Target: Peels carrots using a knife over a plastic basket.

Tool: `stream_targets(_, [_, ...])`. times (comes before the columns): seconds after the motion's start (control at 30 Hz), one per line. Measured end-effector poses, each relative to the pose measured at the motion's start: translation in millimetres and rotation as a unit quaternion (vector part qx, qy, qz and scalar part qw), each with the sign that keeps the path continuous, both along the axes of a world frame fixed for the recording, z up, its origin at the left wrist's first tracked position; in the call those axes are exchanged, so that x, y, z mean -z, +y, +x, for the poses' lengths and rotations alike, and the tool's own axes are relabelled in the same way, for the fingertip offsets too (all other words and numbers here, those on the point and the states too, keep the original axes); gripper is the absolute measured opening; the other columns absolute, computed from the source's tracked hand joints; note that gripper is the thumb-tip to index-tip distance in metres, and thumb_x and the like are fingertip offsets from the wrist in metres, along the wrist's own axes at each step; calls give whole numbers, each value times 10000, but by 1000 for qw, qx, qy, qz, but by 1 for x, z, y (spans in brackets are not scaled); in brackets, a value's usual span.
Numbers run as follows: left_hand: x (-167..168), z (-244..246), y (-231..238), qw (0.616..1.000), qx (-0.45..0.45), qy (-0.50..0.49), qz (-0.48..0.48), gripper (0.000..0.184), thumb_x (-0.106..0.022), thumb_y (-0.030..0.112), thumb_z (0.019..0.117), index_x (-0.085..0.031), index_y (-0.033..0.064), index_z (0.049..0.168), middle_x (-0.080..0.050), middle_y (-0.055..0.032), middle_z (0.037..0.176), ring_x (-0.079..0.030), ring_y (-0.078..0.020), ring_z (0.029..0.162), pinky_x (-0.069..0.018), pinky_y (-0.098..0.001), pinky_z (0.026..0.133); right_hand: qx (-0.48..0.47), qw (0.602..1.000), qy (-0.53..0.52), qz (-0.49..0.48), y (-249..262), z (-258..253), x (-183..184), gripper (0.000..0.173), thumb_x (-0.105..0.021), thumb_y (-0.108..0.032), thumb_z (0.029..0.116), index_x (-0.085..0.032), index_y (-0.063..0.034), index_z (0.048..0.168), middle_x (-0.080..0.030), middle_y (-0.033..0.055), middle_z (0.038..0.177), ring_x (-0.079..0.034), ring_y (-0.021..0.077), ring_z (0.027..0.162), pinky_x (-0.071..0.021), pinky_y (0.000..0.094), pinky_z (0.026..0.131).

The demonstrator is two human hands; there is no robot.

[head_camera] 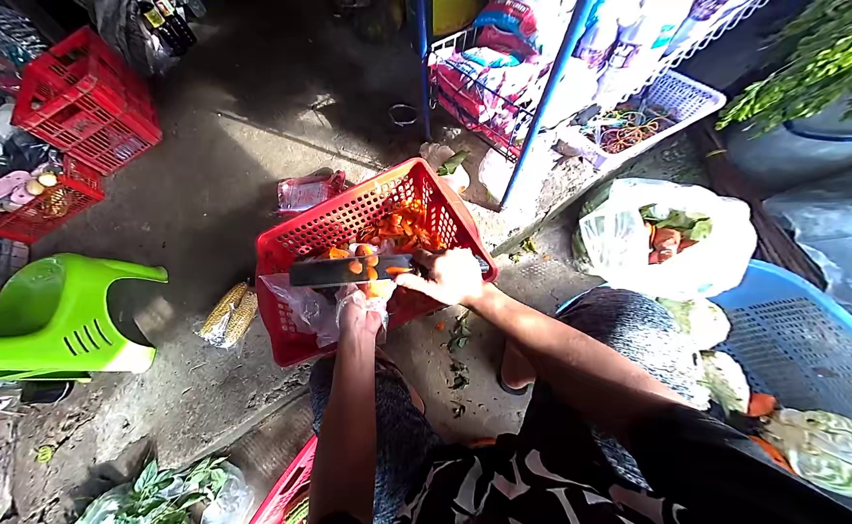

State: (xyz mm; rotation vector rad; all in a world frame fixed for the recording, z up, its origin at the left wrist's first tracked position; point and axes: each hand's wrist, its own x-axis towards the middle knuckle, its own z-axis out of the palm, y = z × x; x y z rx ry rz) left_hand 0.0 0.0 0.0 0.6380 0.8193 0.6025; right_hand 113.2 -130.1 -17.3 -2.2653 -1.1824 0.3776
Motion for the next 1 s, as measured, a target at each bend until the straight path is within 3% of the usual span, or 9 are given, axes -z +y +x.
stream_targets(0.13, [12, -5, -2, 995, 21, -101, 17, 343, -241, 208, 1112, -570, 110, 1133, -675, -23, 919, -666, -110, 844, -574, -290, 759, -60, 997, -29, 26, 2, -20, -5, 983, -302, -902, 866, -746, -44, 1047, -729, 198, 864, -721, 413, 869, -531, 622, 710])
stream_targets(0.23, [2, -2, -3, 1000, -1, 1, 15, 215, -287, 103, 1088, -499, 83, 1118, -588, -59, 914, -607, -150, 810, -550, -323, 729, -47, 999, -1, -2, 3, -8, 2, 968, -327, -885, 877, -731, -21, 1037, -717, 220, 859, -713, 436, 879, -523, 641, 726])
stream_targets(0.3, [-2, 0, 2, 999, 31, 41, 14, 246, -306, 154, 1108, -478, 65, 1260, -590, -105, 1037, -618, -194, 896, -562, -365, 776, -8, 999, 26, -40, 4, 5, 5, 919, -367, -857, 895, -723, -30, 1078, -722, 227, 887, -710, 449, 905, -517, 656, 754])
stream_targets(0.43, [-6, 3, 2, 996, 72, 49, -5, 311, -432, 329, 1092, -567, 70, 1196, -650, -138, 898, -671, -236, 715, -587, -367, 594, 83, 982, 121, -122, 7, 29, -1, 823, -382, -803, 945, -693, -81, 1190, -721, 234, 1013, -686, 462, 1020, -498, 682, 850])
stream_targets(0.6, [1, -2, 0, 999, 32, -32, 9, 263, -262, 185, 1111, -504, 90, 1150, -621, -72, 925, -644, -176, 818, -575, -358, 724, -15, 996, 68, -48, 3, -8, -20, 919, -358, -854, 898, -726, -49, 1144, -730, 229, 972, -697, 445, 993, -504, 670, 836])
stream_targets(0.7, [7, -4, 0, 997, 28, -73, 11, 301, -281, 191, 1112, -569, 107, 1090, -669, -37, 889, -671, -134, 817, -586, -315, 740, -53, 998, 3, -28, 6, -18, -13, 977, -303, -895, 874, -730, -58, 1137, -735, 217, 941, -713, 440, 944, -524, 653, 771])
stream_targets(0.77, [-1, -2, 1, 999, 49, -7, 12, 247, -299, 201, 1115, -511, 75, 1135, -609, -87, 905, -636, -181, 790, -575, -351, 706, -9, 997, 37, -64, 7, -2, -9, 884, -384, -835, 909, -717, -61, 1175, -731, 234, 969, -703, 462, 971, -514, 678, 793])
stream_targets(0.87, [-5, 1, 7, 996, 85, 10, 8, 328, -396, 324, 1102, -578, 65, 1185, -649, -115, 899, -660, -202, 696, -585, -341, 590, 110, 981, 119, -108, 9, 28, -6, 792, -415, -781, 953, -693, -82, 1201, -720, 249, 1017, -685, 481, 1013, -494, 709, 837])
stream_targets(1.0, [-8, 3, 15, 996, 79, 1, -46, 424, -339, 402, 1096, -537, 64, 1260, -646, -180, 1043, -677, -322, 882, -591, -509, 747, 112, 985, 118, -48, 6, 24, -12, 754, -393, -751, 977, -713, -84, 1118, -715, 216, 919, -694, 444, 934, -499, 684, 797])
